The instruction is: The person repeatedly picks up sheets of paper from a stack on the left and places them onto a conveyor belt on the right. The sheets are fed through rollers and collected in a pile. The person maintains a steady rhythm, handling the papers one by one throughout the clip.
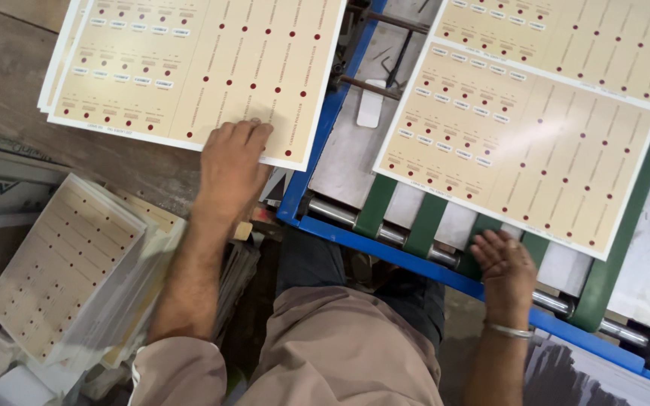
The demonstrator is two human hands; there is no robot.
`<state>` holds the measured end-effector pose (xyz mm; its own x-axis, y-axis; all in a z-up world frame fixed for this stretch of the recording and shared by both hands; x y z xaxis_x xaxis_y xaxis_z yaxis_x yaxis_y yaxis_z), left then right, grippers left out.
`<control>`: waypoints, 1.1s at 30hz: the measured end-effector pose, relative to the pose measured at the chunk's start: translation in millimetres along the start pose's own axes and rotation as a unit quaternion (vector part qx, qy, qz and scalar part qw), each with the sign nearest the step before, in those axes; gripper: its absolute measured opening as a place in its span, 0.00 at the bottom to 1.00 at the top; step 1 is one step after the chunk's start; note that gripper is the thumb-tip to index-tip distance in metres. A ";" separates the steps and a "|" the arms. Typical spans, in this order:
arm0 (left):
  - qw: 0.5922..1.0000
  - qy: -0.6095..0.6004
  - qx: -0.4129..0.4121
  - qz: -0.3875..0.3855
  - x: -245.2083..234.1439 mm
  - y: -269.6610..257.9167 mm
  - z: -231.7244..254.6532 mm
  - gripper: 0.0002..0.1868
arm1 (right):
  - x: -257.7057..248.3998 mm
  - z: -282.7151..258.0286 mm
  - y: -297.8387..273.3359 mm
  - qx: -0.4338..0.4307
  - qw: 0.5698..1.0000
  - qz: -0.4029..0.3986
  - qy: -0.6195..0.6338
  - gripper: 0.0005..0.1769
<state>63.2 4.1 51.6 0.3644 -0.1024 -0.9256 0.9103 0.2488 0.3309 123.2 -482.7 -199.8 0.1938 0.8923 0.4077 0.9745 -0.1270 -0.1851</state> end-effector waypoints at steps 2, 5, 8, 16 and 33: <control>0.998 -0.039 0.000 -0.042 -5.5 3.0 -11.4 0.29 | 16.5 2.2 -13.8 0.022 0.999 -0.013 -0.023 0.20; 0.986 -0.136 -0.083 -0.044 -17.1 7.8 -31.9 0.22 | 52.0 -5.7 -28.2 0.024 0.998 -0.051 -0.018 0.21; 0.989 -0.142 -0.042 0.007 -15.1 -4.9 1.4 0.22 | 98.8 -21.2 -45.0 0.016 0.993 -0.108 -0.036 0.22; 0.968 -0.110 0.213 -0.077 34.0 -69.6 178.6 0.26 | 185.8 -4.6 -78.5 0.028 0.968 -0.231 0.096 0.20; 0.999 0.038 -0.021 0.026 16.2 4.2 2.5 0.32 | -100.0 -84.3 22.4 -0.284 0.929 0.234 0.045 0.18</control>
<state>73.5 1.1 38.5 0.3939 -0.0152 -0.9190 0.8807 0.2924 0.3726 135.2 -611.3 -169.3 0.5946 0.6454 0.4795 0.6788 -0.7226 0.1308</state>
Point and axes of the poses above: each hand's wrist, its own y-axis towards the middle knuckle, its own x-axis out of the palm, z = x × y, the point moved 7 cm from there along y, towards the middle knuckle, and after that the axes turned 15 degrees about -x, right-handed, at the moved point
